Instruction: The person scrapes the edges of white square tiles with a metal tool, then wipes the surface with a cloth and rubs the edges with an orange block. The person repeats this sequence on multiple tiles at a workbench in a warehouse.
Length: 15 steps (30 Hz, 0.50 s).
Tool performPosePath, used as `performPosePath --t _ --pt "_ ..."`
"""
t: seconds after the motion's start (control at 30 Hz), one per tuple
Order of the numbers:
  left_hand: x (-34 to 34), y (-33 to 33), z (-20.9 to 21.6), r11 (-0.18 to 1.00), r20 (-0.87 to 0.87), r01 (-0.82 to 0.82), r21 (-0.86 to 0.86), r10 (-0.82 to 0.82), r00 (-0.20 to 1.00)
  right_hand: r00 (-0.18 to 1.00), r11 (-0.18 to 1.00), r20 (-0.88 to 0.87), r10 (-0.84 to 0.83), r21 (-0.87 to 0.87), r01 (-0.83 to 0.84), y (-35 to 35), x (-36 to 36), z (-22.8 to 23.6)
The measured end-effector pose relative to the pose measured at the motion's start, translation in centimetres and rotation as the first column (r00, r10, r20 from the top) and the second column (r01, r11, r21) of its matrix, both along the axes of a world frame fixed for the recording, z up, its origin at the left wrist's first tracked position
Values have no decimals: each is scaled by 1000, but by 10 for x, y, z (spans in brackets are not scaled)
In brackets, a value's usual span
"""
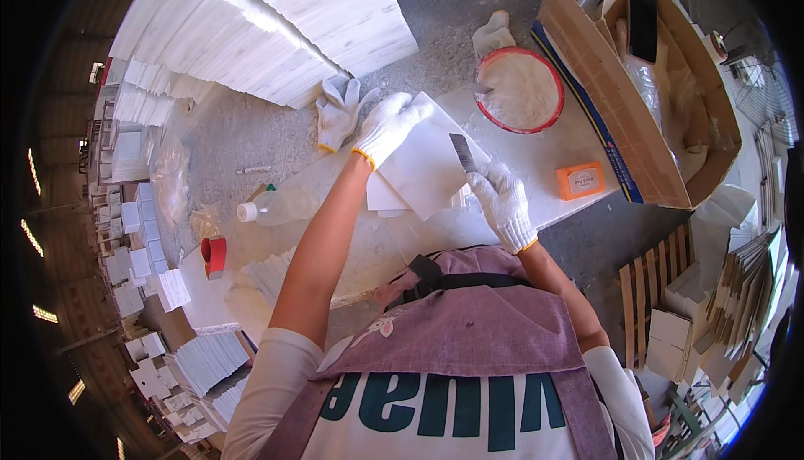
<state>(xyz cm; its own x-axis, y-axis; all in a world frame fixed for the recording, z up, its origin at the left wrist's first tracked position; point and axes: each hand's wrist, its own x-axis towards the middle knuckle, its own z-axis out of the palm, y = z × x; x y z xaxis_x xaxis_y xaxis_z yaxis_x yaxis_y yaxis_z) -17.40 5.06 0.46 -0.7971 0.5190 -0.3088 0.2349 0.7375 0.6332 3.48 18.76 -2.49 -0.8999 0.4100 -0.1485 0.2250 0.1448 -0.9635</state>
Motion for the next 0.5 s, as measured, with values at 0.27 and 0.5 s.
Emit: performPosePath --t 0.27,0.5 --pt "18 1 1 923 -38 -247 296 270 962 1000 980 -11 -26 -199 23 19 0 3" --pt "17 -4 -19 867 -49 -397 300 430 902 961 926 46 -273 -260 275 78 11 13"
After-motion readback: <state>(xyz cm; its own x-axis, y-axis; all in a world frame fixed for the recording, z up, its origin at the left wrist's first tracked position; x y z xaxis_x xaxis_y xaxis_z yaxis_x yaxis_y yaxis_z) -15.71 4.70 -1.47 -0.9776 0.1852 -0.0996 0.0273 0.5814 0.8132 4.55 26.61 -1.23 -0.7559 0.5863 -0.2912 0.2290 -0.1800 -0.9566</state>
